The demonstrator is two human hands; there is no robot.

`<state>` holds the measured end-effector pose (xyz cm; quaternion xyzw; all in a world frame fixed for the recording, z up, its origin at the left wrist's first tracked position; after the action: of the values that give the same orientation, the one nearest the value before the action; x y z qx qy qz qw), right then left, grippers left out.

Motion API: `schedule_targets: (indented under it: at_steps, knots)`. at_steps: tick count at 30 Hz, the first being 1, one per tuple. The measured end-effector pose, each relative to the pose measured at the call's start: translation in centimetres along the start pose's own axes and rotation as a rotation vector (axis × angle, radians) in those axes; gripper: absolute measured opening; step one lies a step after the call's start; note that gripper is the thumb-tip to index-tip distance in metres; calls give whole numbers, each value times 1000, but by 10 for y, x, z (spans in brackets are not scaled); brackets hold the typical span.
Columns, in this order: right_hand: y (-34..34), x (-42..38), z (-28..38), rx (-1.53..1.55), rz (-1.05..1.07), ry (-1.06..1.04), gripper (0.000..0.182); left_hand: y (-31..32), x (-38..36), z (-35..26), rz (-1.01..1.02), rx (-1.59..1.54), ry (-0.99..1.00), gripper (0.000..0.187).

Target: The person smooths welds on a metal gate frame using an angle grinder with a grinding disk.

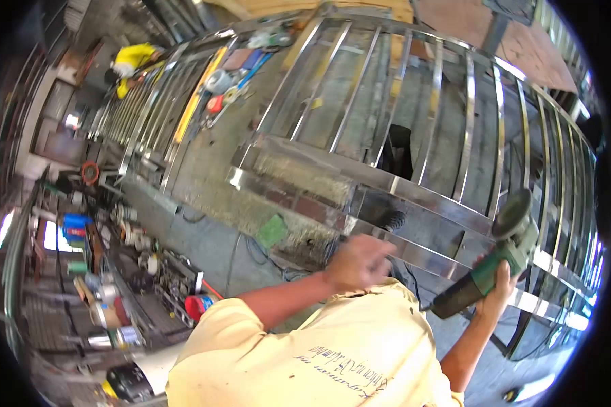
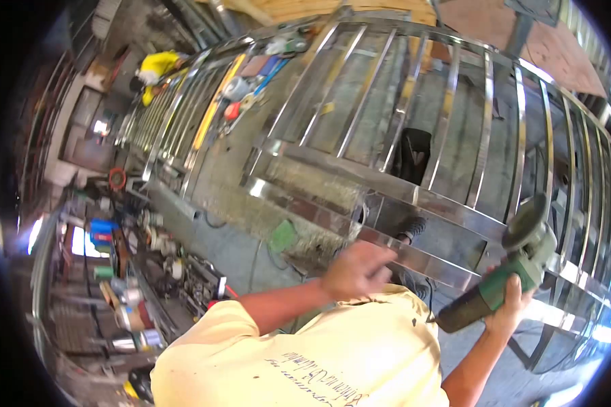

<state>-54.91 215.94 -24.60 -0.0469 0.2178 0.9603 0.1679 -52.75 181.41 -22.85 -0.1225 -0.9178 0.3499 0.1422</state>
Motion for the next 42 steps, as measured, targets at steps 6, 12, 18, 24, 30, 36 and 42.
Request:
schedule_targets:
  at_steps: [6,12,18,24,30,36,42]
  knots:
    - [-27,-28,-4,54,84,54,53,-75,-145,168,-221,917,-721,59]
    - [11,-42,29,68,240,-46,61,-99,-163,227,-63,732,-975,76]
    - [16,-60,41,10,148,-127,97,-83,-137,162,-550,-93,-665,63]
    - [27,-56,40,-38,120,-97,87,14,8,42,-215,-1494,-580,55]
    - [35,-61,44,-652,115,-111,104,57,86,-26,-102,-1318,-519,61]
    - [26,-59,35,-705,16,-138,107,65,107,-74,-113,-614,-225,53]
    - [20,-62,22,-740,-18,-54,109,70,127,-70,-17,-263,-43,59]
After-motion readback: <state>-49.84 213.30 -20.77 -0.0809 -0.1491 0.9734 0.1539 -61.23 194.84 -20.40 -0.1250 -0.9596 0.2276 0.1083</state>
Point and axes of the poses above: each hand's wrist, its own x-axis towards the middle knuckle, its own y-axis out of the palm, z = x × y, the point moved 7 cm from there along x, towards the middle knuckle, and after that the axes turned 1 degree about -y, right-handed, at the moved point
